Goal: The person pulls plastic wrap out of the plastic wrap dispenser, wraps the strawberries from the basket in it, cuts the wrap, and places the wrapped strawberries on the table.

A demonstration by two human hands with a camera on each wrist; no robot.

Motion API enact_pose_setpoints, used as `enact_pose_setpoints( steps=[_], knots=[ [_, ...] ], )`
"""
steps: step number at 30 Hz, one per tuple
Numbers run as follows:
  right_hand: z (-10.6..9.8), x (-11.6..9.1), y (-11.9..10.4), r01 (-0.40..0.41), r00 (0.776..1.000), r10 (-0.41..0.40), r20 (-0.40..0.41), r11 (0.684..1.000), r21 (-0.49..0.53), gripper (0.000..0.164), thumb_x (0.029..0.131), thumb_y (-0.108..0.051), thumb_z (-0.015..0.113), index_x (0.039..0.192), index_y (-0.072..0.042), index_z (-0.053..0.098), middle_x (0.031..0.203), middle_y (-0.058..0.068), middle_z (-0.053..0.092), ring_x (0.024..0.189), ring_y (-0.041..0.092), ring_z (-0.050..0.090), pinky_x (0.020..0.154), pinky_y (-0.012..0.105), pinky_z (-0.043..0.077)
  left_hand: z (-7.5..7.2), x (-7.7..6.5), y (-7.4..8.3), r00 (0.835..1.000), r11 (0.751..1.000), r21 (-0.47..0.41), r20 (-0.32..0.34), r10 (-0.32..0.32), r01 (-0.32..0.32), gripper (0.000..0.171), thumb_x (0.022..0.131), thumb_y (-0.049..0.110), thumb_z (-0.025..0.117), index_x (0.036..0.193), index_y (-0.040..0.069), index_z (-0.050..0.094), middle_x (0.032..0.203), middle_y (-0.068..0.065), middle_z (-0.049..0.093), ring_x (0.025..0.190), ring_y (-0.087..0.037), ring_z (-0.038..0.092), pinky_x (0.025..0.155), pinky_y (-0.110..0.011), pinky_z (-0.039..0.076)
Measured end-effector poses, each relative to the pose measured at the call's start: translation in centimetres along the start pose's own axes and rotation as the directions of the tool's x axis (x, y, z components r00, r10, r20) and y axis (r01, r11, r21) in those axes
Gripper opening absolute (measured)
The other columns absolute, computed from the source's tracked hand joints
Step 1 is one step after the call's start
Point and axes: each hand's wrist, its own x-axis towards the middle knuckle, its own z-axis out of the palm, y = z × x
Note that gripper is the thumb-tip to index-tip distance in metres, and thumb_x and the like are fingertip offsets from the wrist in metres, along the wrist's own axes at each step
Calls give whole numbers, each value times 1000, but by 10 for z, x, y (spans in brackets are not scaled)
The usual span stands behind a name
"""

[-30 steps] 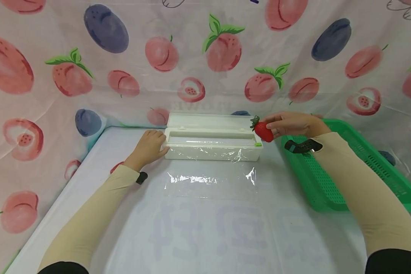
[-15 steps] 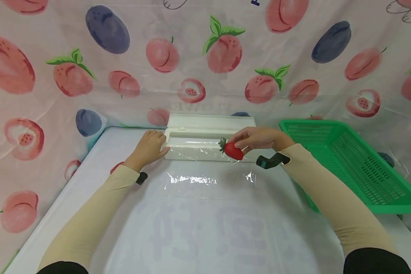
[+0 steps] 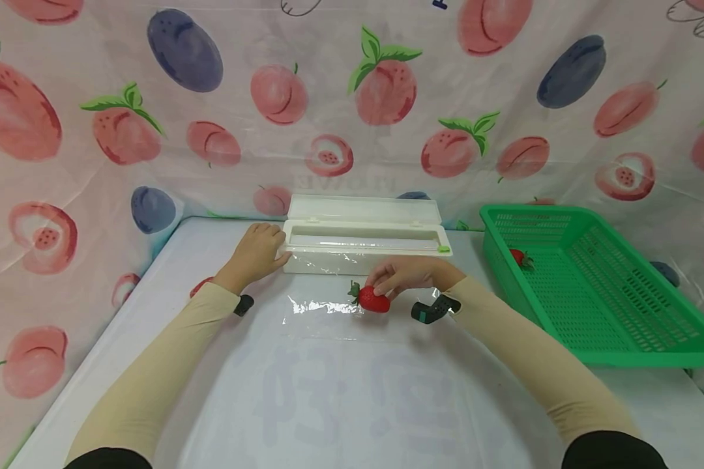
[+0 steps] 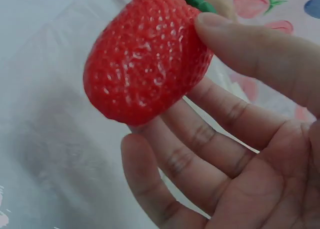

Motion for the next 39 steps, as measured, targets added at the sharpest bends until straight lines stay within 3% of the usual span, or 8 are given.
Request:
enact_pose_setpoints(
  steps=[10, 26, 39],
  knots=[
    [19, 11, 15, -90, 989, 68, -135, 983, -161, 27, 87, -12, 63, 112, -2, 66, 103, 6, 64, 92, 15, 57, 80, 28, 53, 4, 0, -2, 1000, 1000, 3, -16, 8, -8, 32, 83, 27, 66, 92, -3, 62, 100, -18, 64, 100, -34, 57, 94, -48, 41],
    [32, 23, 22, -85, 989, 51, -140, 964, -251, 24, 87, -11, 63, 110, -3, 67, 90, 2, 64, 78, 11, 52, 68, 20, 48, 3, 1, -1, 1000, 1000, 5, 14, -7, 7, 32, 84, 27, 65, 94, -3, 62, 102, -18, 64, 102, -34, 57, 95, -47, 41],
    [33, 21, 19, -90, 984, 43, -171, 957, -276, 21, 88, -11, 61, 107, -5, 67, 92, 3, 65, 81, 12, 54, 72, 23, 50, 4, 1, -1, 1000, 1000, 7, -8, 0, 0, 32, 84, 27, 65, 94, -3, 63, 102, -18, 64, 101, -34, 57, 95, -48, 41]
  ],
)
